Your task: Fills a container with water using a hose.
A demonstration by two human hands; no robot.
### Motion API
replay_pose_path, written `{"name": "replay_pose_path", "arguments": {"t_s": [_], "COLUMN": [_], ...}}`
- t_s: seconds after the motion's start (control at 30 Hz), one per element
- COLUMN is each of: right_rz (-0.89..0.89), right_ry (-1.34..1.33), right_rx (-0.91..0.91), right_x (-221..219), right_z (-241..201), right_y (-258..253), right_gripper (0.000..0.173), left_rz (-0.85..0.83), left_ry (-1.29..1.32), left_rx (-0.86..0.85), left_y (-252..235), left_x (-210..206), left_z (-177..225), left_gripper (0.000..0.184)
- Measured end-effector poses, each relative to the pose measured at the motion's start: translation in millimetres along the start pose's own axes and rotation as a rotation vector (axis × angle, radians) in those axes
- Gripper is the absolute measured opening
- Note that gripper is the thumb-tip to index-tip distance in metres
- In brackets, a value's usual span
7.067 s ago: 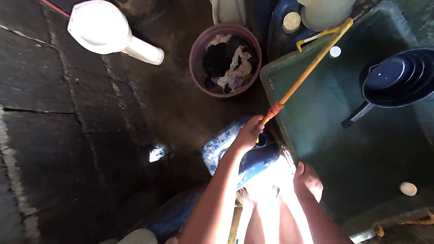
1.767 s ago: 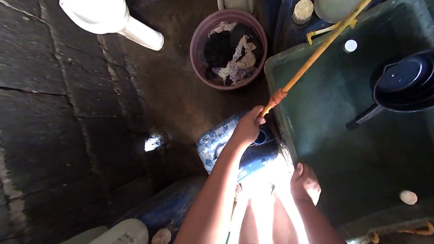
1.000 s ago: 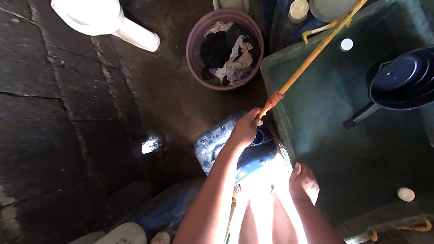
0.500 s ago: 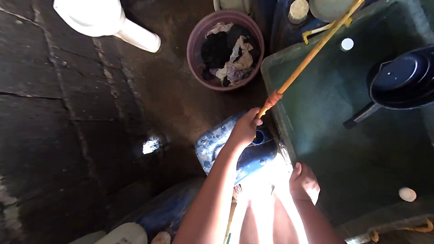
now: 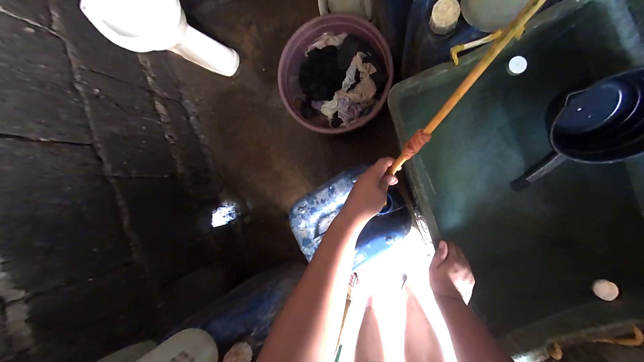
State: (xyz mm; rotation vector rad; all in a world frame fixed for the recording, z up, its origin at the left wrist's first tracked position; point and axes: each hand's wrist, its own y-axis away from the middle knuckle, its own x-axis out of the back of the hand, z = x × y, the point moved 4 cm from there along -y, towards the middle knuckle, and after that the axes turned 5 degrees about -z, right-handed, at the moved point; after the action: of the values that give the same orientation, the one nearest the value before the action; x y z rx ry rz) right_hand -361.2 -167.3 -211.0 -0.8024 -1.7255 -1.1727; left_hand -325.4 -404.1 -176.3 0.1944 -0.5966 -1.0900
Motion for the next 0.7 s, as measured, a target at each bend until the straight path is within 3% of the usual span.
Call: {"name": "replay_pose_path", "arguments": {"t_s": [0.7], "right_rz": [-0.01], "right_ry": [-0.014], "right_rx": [-0.01], "right_x": [0.0], "right_z": [0.9], "right_y": [0.1], "right_gripper": [0.046], "left_rz": [-0.012], "left_ry": [-0.016], "left_rx": [0.045], "left_y": [4.2], "left_x": [-1.9], "left_z": [6.1], "left_gripper": [0.031]}}
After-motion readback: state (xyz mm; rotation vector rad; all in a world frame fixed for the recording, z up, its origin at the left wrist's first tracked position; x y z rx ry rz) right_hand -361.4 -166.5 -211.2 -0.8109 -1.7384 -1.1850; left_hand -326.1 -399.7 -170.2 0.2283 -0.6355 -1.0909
